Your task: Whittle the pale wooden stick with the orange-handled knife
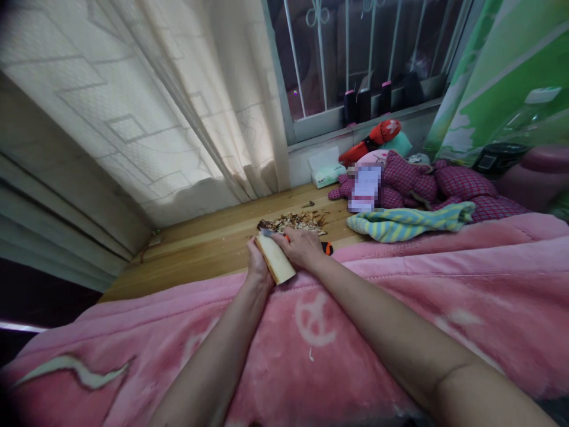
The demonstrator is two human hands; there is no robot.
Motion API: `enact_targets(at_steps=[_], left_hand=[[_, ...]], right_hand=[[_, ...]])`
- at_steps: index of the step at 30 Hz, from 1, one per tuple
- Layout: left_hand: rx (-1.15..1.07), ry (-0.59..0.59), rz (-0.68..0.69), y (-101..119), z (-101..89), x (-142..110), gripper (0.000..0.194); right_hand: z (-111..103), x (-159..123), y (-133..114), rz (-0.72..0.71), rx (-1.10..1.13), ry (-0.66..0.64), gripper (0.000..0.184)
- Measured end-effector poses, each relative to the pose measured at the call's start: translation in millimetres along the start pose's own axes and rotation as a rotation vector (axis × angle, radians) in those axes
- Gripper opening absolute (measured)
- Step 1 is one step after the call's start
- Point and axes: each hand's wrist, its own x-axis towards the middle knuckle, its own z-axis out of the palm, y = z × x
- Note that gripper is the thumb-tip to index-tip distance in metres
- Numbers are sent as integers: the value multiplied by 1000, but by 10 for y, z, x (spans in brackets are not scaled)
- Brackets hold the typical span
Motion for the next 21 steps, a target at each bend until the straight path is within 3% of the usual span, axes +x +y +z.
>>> enact_targets(at_steps=[7,15,21], left_hand=[[76,-74,-28,-3,-23,0,44],[-52,-3,-34,79,-61,75,39],[-46,-6,-25,73,-24,39,37]], right_hand=[[14,95,45,64,23,-5,58],[15,-53,4,-50,16,-14,54],[-5,-42,3,-30,4,-16,52]])
